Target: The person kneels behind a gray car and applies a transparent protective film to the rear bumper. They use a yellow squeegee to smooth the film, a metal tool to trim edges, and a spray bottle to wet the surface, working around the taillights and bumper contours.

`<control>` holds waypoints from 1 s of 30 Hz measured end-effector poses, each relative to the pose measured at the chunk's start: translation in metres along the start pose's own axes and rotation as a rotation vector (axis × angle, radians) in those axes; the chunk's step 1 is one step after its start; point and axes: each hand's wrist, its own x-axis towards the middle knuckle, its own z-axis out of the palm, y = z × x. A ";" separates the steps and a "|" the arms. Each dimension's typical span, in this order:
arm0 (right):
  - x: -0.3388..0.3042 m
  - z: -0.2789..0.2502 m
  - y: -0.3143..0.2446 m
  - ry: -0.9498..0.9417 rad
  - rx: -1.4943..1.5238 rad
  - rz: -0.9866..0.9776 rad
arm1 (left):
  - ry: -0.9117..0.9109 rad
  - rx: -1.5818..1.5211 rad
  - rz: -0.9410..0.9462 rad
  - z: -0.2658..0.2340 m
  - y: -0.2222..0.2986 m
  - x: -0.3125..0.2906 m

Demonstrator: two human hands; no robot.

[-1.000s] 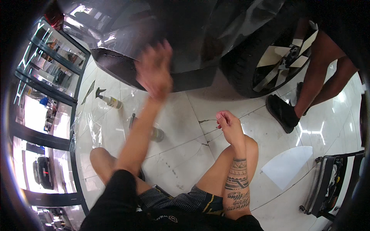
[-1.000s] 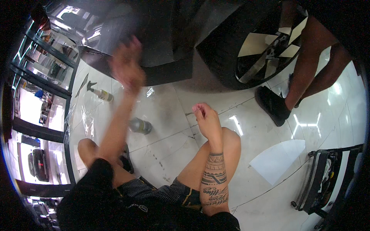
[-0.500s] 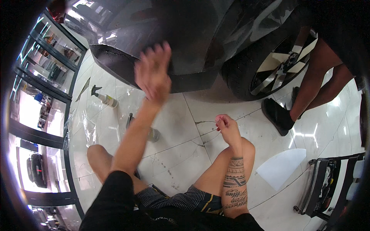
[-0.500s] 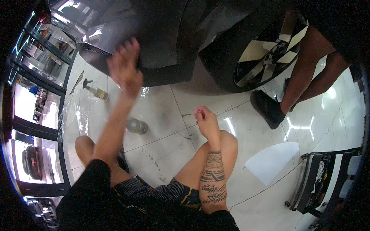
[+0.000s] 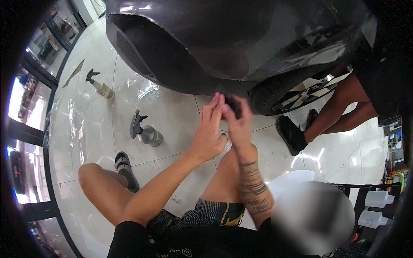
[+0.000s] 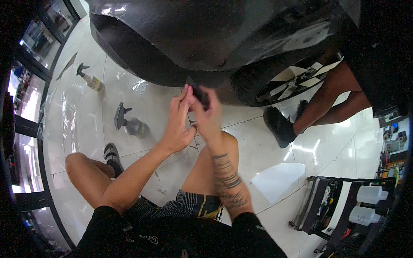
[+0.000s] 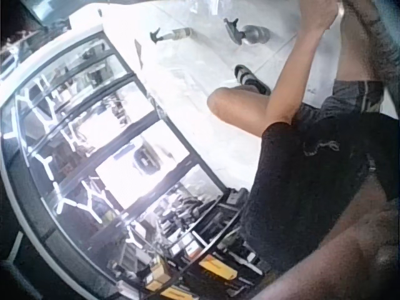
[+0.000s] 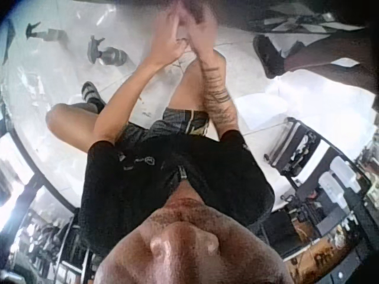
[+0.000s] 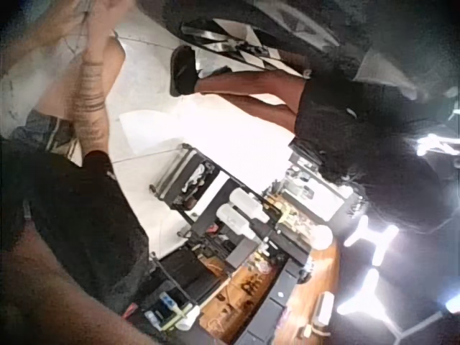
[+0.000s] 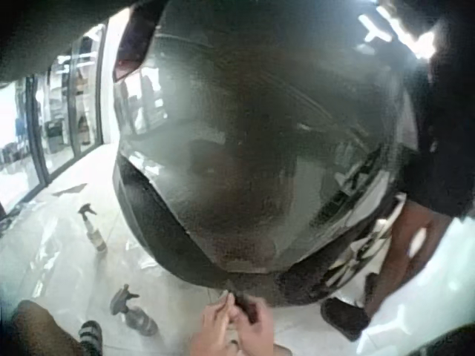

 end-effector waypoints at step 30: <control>0.094 -0.124 -0.220 0.780 -0.463 -0.483 | -0.276 -0.189 -0.220 -0.093 -0.061 0.033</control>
